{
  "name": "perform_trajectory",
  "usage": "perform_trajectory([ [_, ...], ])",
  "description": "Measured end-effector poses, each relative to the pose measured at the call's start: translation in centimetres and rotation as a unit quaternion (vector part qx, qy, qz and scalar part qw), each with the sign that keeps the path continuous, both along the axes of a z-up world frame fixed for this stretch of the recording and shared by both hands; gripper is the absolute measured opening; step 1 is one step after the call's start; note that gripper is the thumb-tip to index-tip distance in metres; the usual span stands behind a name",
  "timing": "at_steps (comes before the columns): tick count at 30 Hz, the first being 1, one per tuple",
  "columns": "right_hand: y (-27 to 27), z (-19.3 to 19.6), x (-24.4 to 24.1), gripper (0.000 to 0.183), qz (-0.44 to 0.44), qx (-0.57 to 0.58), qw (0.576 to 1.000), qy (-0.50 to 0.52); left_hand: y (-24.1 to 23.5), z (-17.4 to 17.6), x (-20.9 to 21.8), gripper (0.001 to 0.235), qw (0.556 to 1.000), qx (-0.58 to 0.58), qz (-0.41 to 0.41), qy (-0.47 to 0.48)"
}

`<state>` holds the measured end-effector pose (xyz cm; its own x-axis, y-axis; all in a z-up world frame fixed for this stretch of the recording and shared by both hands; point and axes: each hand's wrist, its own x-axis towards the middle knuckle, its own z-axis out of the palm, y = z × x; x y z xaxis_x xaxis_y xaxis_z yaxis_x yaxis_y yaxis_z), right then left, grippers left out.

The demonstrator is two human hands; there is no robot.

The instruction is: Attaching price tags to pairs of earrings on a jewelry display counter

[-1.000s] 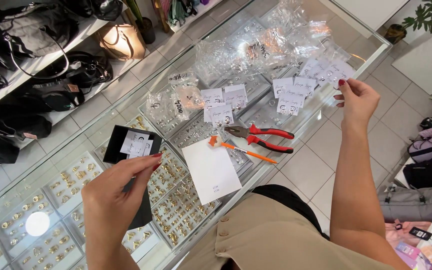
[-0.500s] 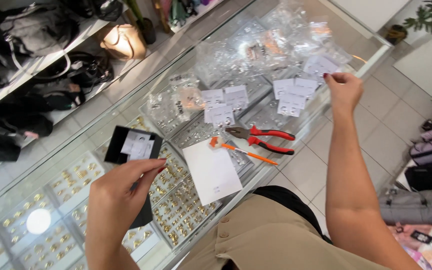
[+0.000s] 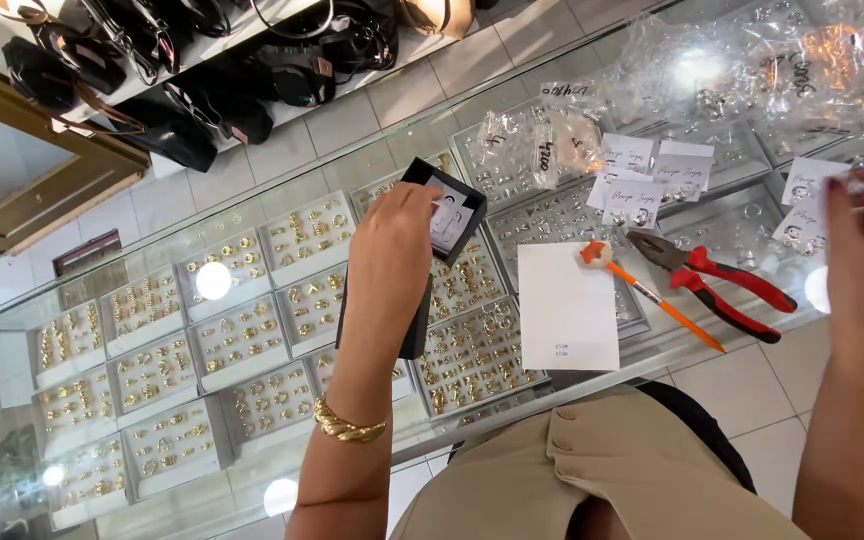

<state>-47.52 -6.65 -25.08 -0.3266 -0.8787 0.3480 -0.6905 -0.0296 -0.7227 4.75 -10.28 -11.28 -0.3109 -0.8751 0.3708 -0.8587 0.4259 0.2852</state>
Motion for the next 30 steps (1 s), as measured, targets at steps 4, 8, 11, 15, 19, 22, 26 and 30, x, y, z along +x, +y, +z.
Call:
perform_trajectory([
  [4, 2.0, 12.0, 19.5, 0.024, 0.161, 0.138, 0.976, -0.057, -1.4, -2.5, 0.1, 0.034, 0.995, 0.023, 0.082, -0.058],
  [8, 1.5, 11.5, 24.0, 0.013, 0.311, 0.161, 0.930, 0.111, -2.4, -6.2, 0.2, 0.044, 0.990, 0.042, 0.102, -0.089],
  [11, 1.4, 9.9, 25.1, 0.013, 0.315, 0.172, 0.917, 0.177, -2.6, -6.6, 0.4, 0.050, 0.981, 0.033, 0.125, -0.143],
  [15, 1.9, 9.6, 22.5, 0.010, 0.303, 0.203, 0.910, 0.197, -2.5, -6.3, -0.4, 0.049, 0.982, 0.034, 0.143, -0.115],
  [19, 4.3, 5.4, 20.8, 0.007, 0.419, 0.128, 0.898, 0.050, -2.3, -5.6, -0.3, 0.034, 0.984, 0.035, 0.150, -0.090],
  [22, 6.6, 5.3, 22.4, 0.017, 0.396, 0.048, 0.914, 0.070, -1.6, -2.2, -1.4, 0.031, 0.984, 0.077, 0.162, -0.009],
  [26, 7.6, 5.2, 23.1, 0.023, 0.368, -0.016, 0.927, 0.070, -0.7, -0.3, -2.1, 0.033, 0.978, 0.046, 0.116, 0.165],
  [30, 7.6, 5.6, 23.5, 0.017, 0.353, -0.033, 0.934, 0.056, 0.7, 1.9, -3.6, 0.021, 0.962, 0.039, -0.035, 0.268],
])
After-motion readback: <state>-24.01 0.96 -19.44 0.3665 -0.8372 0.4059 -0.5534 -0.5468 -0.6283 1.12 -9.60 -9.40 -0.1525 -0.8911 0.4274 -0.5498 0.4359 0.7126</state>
